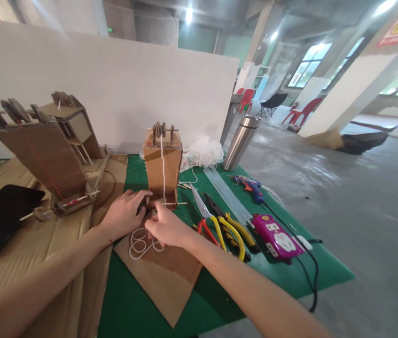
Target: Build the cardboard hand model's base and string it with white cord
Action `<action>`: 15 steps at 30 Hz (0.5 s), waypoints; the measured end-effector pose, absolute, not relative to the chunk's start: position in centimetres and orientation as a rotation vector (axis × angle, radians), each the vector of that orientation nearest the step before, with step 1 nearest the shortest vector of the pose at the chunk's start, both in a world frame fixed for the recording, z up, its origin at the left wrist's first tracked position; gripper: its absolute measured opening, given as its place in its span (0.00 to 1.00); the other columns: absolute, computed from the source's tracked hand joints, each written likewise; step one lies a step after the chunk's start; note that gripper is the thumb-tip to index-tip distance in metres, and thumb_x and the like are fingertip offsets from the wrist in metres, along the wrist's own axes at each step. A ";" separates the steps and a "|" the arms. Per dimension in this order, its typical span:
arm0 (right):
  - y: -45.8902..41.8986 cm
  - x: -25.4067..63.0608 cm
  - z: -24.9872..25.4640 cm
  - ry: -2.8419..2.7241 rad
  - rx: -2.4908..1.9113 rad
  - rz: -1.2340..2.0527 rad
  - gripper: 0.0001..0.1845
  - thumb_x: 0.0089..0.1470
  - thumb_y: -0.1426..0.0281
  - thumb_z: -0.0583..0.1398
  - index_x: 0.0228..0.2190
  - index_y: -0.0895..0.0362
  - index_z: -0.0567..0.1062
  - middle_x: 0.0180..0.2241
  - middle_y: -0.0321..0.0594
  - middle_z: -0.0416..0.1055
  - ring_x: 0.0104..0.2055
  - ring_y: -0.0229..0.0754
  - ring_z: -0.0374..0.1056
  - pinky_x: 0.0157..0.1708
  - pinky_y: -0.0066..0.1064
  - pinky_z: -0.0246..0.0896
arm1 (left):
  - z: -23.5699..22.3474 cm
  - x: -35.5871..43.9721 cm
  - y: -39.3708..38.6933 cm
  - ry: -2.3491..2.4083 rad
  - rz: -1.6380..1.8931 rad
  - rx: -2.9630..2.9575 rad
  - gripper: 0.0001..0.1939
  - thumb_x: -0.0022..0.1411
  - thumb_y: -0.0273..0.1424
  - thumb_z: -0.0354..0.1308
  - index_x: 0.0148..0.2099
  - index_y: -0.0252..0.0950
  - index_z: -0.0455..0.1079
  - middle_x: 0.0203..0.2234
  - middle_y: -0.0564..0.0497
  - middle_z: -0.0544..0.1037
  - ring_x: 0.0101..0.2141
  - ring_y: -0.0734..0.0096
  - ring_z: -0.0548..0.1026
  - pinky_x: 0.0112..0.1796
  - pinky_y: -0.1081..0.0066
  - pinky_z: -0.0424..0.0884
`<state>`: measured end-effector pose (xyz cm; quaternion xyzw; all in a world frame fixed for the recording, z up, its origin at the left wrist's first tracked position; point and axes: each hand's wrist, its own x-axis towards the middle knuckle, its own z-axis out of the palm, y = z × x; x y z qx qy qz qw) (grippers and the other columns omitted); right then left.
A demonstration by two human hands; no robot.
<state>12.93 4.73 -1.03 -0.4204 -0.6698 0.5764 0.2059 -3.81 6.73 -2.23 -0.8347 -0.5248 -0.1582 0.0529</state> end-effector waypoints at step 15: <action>4.4 12.7 -1.0 -1.985 -1.241 1.372 0.15 0.55 0.75 0.50 0.46 0.56 0.60 0.19 0.29 0.67 0.17 0.32 0.59 0.15 0.22 0.51 | -2.1 -3.8 6.7 -1.540 -0.388 -2.509 0.18 0.61 0.23 0.48 0.53 0.37 0.63 0.35 0.49 0.79 0.39 0.57 0.71 0.37 0.61 0.67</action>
